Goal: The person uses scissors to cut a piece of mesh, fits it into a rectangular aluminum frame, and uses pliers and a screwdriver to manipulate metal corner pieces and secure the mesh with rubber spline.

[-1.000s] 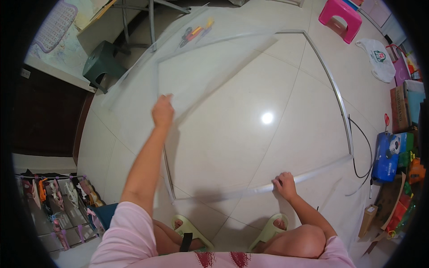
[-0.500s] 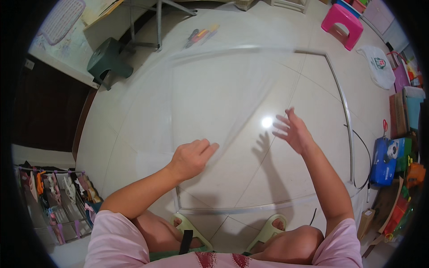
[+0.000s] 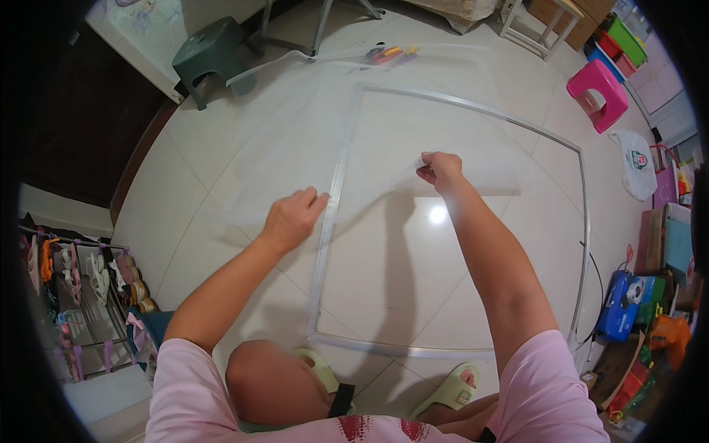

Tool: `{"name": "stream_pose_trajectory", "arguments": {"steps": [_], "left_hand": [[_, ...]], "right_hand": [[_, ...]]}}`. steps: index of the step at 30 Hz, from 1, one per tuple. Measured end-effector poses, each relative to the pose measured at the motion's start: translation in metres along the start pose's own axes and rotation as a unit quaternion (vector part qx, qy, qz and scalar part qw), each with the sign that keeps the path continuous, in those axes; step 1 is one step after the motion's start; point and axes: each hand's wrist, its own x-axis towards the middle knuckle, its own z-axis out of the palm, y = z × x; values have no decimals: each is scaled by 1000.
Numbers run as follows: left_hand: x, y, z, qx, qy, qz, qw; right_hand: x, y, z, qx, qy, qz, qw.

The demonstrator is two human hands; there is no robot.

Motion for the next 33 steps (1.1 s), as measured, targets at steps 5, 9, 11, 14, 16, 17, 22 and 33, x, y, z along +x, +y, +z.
{"name": "stream_pose_trajectory", "arguments": {"steps": [5, 9, 11, 14, 16, 17, 22, 33], "left_hand": [[-23, 10, 8, -38, 45, 4, 998], [-23, 27, 30, -98, 54, 10, 994], [-18, 43, 41, -113, 24, 53, 992], [-8, 71, 54, -193, 12, 125, 973], [-11, 100, 68, -232, -22, 193, 953], [-20, 110, 74, -259, -59, 253, 930], [-39, 95, 87, -302, -221, 205, 904], [1, -19, 57, -194, -60, -186, 961]], "right_hand": [[-37, -60, -16, -164, 44, -361, 917], [-104, -75, -129, -73, 147, -383, 909], [-116, -46, -221, -14, 270, -336, 902], [-141, 38, -335, -117, 451, -274, 841], [-166, 111, -396, -104, 444, -229, 860], [-176, 149, -401, -39, 451, -183, 873], [-180, 204, -366, 233, 318, -57, 917], [8, -91, -184, -63, 153, -286, 944]]}}
